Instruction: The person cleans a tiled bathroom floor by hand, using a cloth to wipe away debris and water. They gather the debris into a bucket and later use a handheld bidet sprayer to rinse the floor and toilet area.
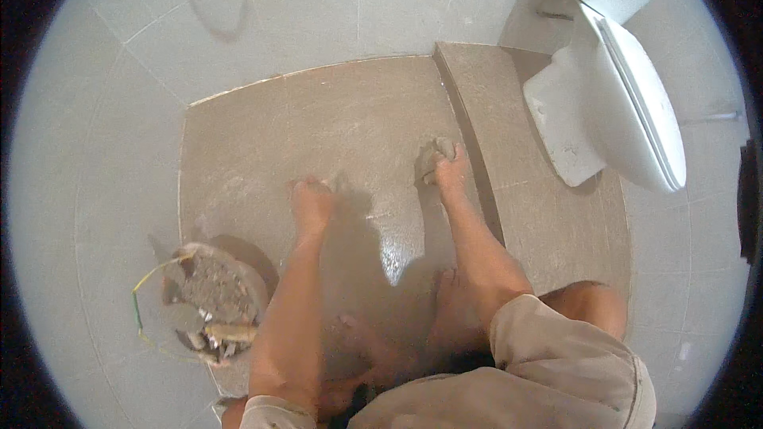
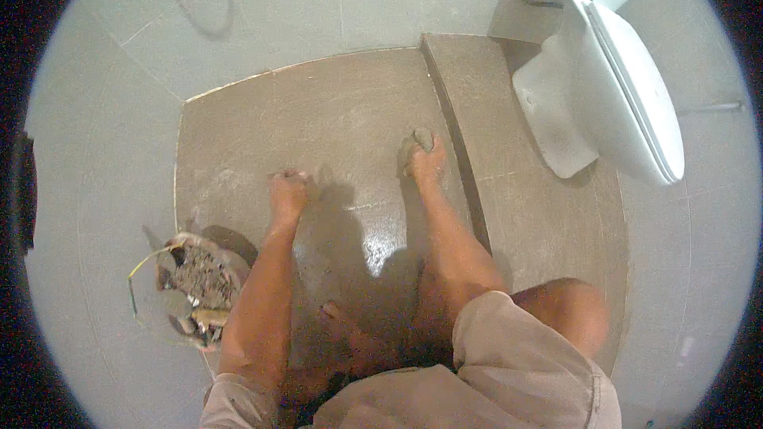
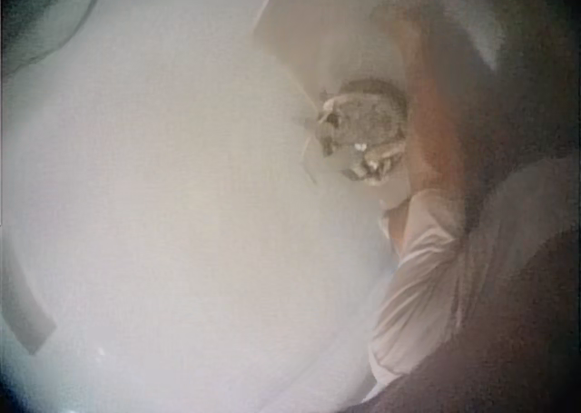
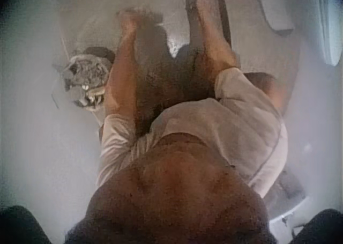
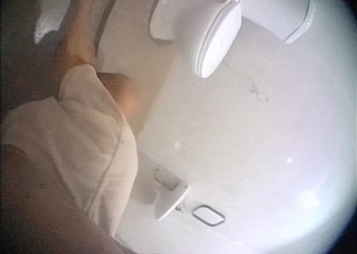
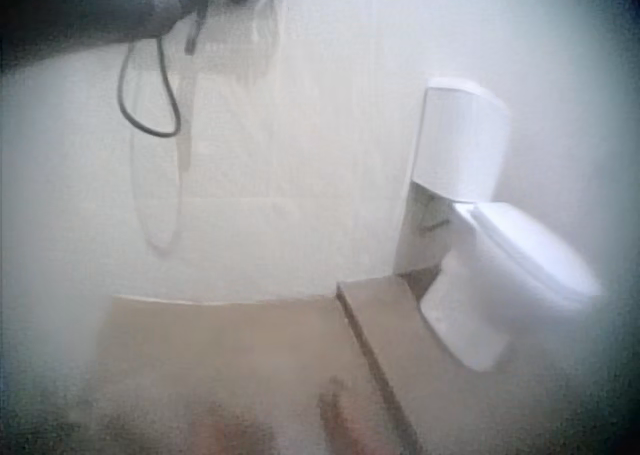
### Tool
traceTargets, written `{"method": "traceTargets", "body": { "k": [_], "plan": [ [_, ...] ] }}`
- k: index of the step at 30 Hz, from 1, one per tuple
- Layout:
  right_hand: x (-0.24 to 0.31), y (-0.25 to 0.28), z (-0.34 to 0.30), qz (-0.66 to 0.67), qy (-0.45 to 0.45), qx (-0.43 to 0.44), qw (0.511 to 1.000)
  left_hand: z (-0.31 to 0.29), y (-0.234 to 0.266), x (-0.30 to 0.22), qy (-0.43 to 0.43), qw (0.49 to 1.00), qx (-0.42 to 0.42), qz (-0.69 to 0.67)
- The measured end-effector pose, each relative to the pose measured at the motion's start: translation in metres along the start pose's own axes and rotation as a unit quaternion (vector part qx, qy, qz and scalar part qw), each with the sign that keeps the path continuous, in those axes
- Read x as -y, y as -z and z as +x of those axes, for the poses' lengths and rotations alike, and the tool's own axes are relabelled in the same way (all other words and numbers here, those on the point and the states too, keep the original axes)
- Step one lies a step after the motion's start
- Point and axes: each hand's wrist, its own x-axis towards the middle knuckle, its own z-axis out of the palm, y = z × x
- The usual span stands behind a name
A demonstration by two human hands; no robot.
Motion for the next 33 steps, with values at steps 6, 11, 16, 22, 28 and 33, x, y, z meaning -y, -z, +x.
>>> {"method": "traceTargets", "body": {
  "k": [6,11,16,22,28,33],
  "plan": [
    [0.026,-0.035,0.075,-0.144,0.195,0.058,0.968,0.061,-0.067,0.04,0.017,0.993,-0.091,0.07],
    [0.077,-0.087,0.2,-0.39,0.427,-0.013,0.816,0.058,-0.1,0.065,-0.032,0.967,-0.172,0.183],
    [0.075,-0.099,0.298,-0.567,0.438,0.027,0.697,0.06,-0.111,0.047,-0.044,0.971,-0.165,0.167],
    [0.101,-0.113,0.224,-0.591,0.213,0.168,0.76,0.068,-0.097,0.061,-0.036,0.97,-0.18,0.161],
    [0.063,-0.077,0.217,-0.535,0.316,0.044,0.782,0.065,-0.096,0.039,-0.029,0.977,-0.145,0.154],
    [0.075,-0.084,0.159,-0.407,0.307,0.055,0.859,0.07,-0.099,0.046,-0.031,0.972,-0.155,0.175]
  ]
}}
